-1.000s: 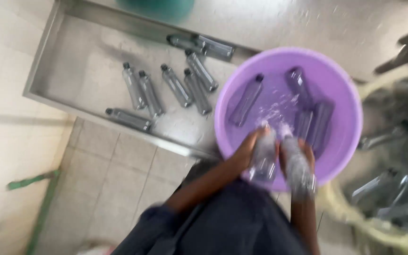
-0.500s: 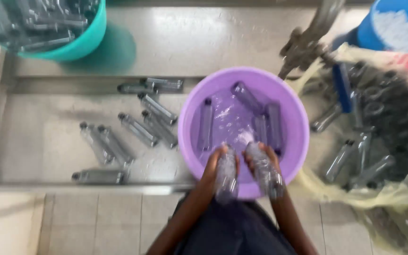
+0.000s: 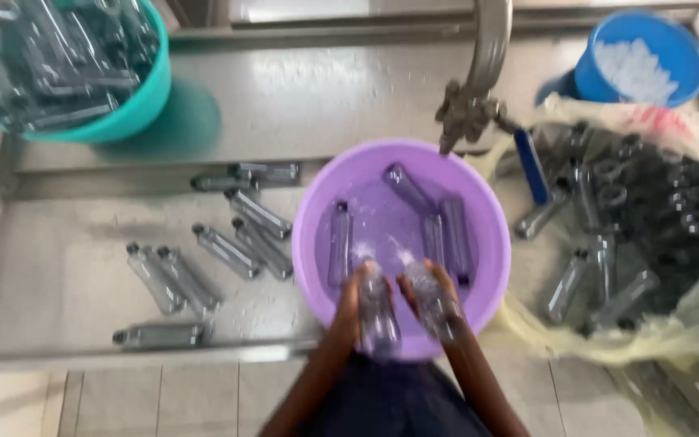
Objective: Rinsing plastic bottles in a basin of water and organizing them on a metal surface.
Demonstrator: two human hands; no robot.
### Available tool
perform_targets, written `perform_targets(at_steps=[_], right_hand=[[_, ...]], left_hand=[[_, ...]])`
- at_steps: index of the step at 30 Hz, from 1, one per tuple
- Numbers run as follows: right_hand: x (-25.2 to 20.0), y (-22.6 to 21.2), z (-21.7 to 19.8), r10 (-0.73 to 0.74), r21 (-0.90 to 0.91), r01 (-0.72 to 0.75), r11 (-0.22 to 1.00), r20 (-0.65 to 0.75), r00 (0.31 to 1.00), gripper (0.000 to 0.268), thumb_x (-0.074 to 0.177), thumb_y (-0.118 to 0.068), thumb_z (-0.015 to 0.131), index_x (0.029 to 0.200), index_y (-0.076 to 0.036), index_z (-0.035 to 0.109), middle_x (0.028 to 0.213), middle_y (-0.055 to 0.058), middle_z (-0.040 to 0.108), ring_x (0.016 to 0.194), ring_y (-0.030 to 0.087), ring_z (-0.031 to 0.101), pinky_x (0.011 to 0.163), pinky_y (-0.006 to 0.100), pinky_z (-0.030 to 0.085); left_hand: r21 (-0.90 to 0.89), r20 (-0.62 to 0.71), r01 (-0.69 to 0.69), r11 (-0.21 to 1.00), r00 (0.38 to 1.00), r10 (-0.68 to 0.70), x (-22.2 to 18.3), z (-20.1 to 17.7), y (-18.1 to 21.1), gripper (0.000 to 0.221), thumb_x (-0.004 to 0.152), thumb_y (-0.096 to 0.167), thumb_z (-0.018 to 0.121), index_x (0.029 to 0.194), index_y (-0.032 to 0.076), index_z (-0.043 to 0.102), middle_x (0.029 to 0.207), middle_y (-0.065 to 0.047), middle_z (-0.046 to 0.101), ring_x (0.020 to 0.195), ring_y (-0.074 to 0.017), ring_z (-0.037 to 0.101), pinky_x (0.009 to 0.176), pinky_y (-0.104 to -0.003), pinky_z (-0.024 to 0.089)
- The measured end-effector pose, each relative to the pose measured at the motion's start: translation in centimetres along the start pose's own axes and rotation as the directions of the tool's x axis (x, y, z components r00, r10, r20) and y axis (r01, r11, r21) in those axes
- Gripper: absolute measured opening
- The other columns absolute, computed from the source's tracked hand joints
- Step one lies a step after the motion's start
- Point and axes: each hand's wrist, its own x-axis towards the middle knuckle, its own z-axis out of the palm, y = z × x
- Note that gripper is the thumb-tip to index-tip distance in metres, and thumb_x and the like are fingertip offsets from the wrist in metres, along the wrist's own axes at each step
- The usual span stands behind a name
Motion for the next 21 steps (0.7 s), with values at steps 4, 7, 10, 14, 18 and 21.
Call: perform_targets(at_steps=[4, 7, 10, 14, 18, 21], right_hand=[[-5.8, 3.5, 11.6, -0.411, -0.438, 0.414, 0.798, 0.107, 0.905, 0.051, 0.101, -0.04, 0.071, 0.123, 0.005, 0.071, 0.104, 0.024, 0.08, 0.075, 0.023, 0.077, 0.055, 0.029, 0.066], [-1.4, -0.2, 8.2, -0.326, -0.467, 0.221, 0.856, -0.156, 0.932, 0.068, 0.101, -0.05, 0.069, 0.131, 0.012, 0.068, 0.117, 0.03, 0.077, 0.098, 0.033, 0.081, 0.088, 0.046, 0.069], [-3.5, 2.0, 9.6, -0.345, -0.471, 0.242, 0.848, -0.145, 0.927, 0.065, 0.104, -0.058, 0.06, 0.136, -0.001, 0.065, 0.128, 0.025, 0.074, 0.112, 0.037, 0.077, 0.101, 0.054, 0.063], [-4.2, 2.0, 9.0, -0.221, -0.422, 0.17, 0.89, -0.073, 0.973, 0.073, 0.1, -0.073, 0.055, 0.137, -0.011, 0.072, 0.134, 0.018, 0.076, 0.121, 0.031, 0.075, 0.109, 0.049, 0.057], [-4.3, 2.9, 11.6, -0.302, -0.561, 0.224, 0.797, -0.051, 0.952, 0.077, 0.102, -0.069, 0.048, 0.146, -0.008, 0.062, 0.145, 0.021, 0.07, 0.138, 0.036, 0.064, 0.121, 0.061, 0.042], [-4.7, 3.5, 11.9, -0.368, -0.637, 0.25, 0.729, -0.057, 0.928, 0.082, 0.104, -0.068, 0.045, 0.154, -0.005, 0.057, 0.156, 0.022, 0.064, 0.149, 0.036, 0.057, 0.123, 0.06, 0.04]], left_hand=[[0.033, 0.097, 0.013, 0.999, 0.995, -0.016, -4.3, 5.9, 1.6, 0.063, 0.097, 0.057, 0.072, 0.122, 0.0, 0.072, 0.091, -0.013, 0.076, 0.071, -0.0251, 0.075, 0.064, -0.039, 0.067], [-0.05, 0.104, 0.056, 0.997, 0.993, -0.051, -2.9, 6.7, 2.3, 0.046, 0.1, 0.041, 0.079, 0.113, -0.002, 0.07, 0.106, -0.021, 0.08, 0.092, -0.0313, 0.082, 0.079, -0.047, 0.071], [-0.026, 0.136, 0.035, 0.999, 0.99, -0.031, -4.8, 6.4, 2.6, 0.05, 0.096, 0.043, 0.078, 0.119, -0.001, 0.074, 0.113, -0.021, 0.08, 0.104, -0.0306, 0.08, 0.092, -0.048, 0.069], [-0.001, 0.189, 0.015, 1.0, 0.982, -0.014, -5.6, 5.9, 2.5, 0.051, 0.098, 0.044, 0.071, 0.127, 0.002, 0.072, 0.119, -0.021, 0.078, 0.107, -0.0336, 0.079, 0.094, -0.052, 0.068], [-0.181, 0.257, 0.074, 0.981, 0.966, -0.025, -5.9, 6.6, 3.3, 0.054, 0.104, 0.041, 0.07, 0.129, -0.006, 0.069, 0.124, -0.026, 0.076, 0.115, -0.0351, 0.077, 0.105, -0.049, 0.064], [-0.373, 0.215, 0.147, 0.916, 0.974, -0.068, -4.8, 4.9, 2.3, 0.052, 0.105, 0.036, 0.074, 0.122, -0.013, 0.07, 0.119, -0.031, 0.077, 0.113, -0.0409, 0.078, 0.109, -0.053, 0.062]])
